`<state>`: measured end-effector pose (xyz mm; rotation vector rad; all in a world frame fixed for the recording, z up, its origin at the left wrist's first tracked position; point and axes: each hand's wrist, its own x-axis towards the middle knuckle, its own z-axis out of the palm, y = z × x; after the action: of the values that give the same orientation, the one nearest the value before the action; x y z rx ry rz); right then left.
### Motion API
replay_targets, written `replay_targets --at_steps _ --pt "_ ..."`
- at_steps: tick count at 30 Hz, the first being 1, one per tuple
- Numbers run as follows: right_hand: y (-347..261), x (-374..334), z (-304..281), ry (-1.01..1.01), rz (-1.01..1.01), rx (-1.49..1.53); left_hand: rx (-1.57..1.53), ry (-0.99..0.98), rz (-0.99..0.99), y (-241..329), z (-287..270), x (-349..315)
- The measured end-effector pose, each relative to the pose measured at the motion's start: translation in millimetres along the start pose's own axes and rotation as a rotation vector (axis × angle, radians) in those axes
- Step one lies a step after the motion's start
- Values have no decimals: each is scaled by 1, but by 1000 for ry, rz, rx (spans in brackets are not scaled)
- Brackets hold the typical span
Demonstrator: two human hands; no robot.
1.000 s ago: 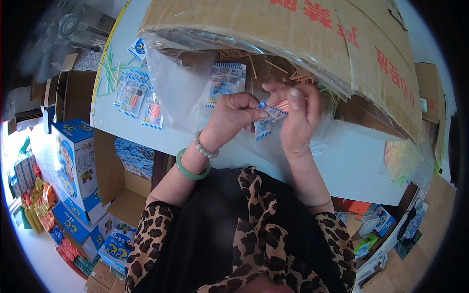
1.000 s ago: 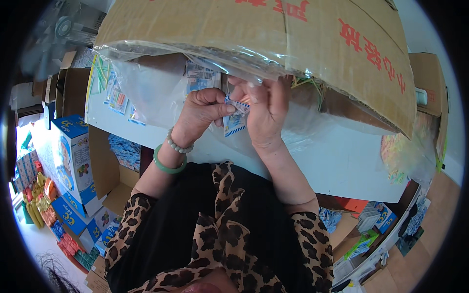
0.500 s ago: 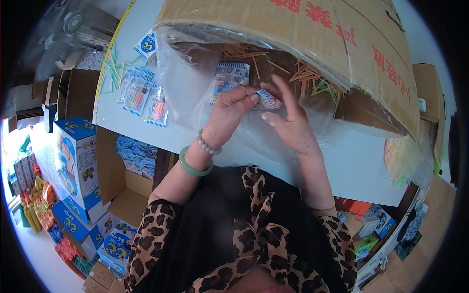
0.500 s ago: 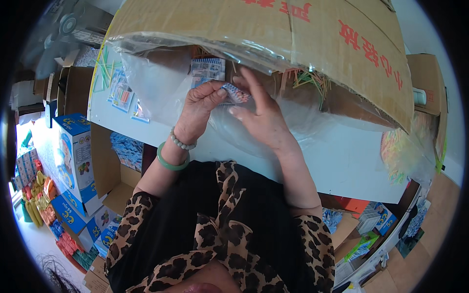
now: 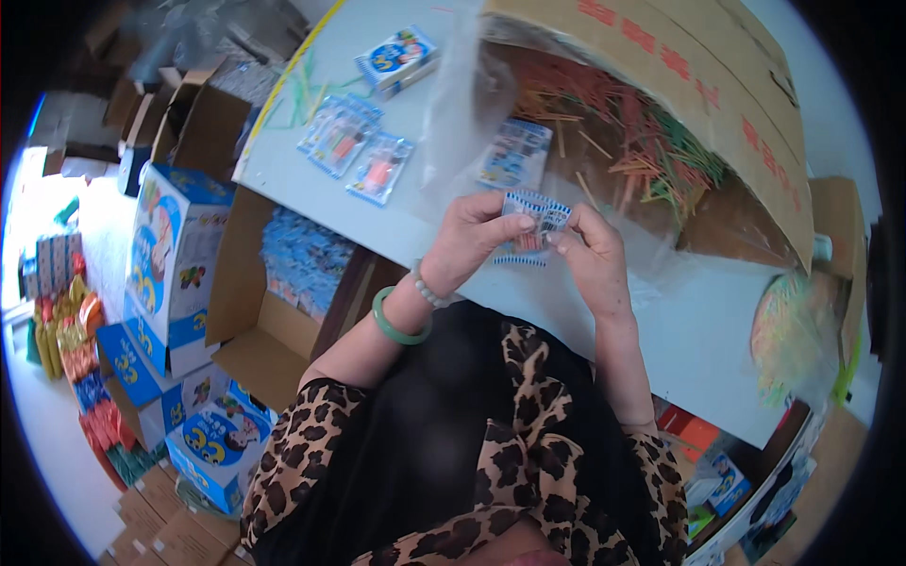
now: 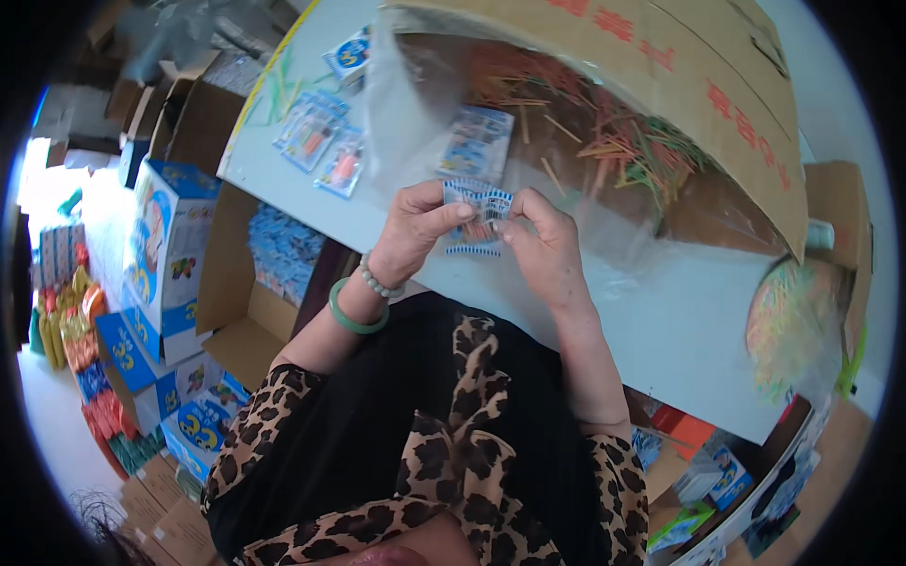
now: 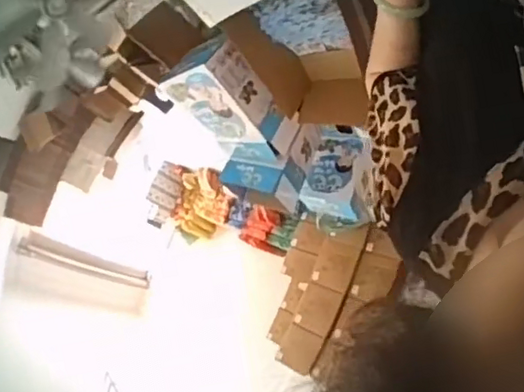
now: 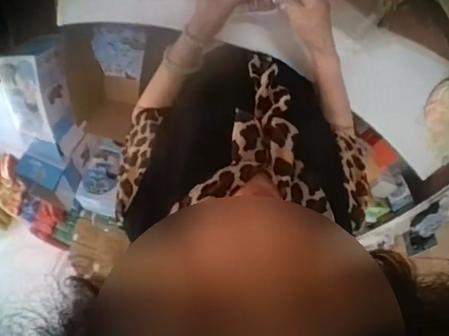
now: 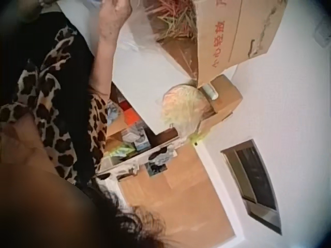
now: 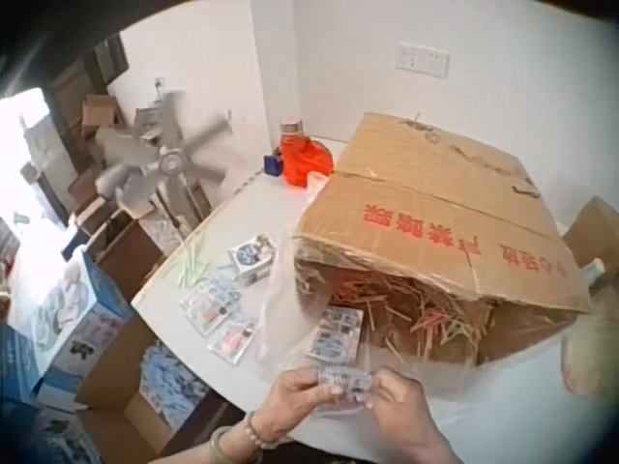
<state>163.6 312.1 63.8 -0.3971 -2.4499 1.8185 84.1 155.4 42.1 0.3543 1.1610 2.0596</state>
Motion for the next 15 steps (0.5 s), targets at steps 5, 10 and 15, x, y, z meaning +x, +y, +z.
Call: replay_targets --at_steps 5,10,15 --pt "2 -2 32 -91 33 109 207 164 48 19 -7 -30" --pt "-4 13 37 -12 -5 -19 410 535 166 39 -53 -42" --pt "5 65 35 121 276 -836 1574 712 622 60 -114 -5"
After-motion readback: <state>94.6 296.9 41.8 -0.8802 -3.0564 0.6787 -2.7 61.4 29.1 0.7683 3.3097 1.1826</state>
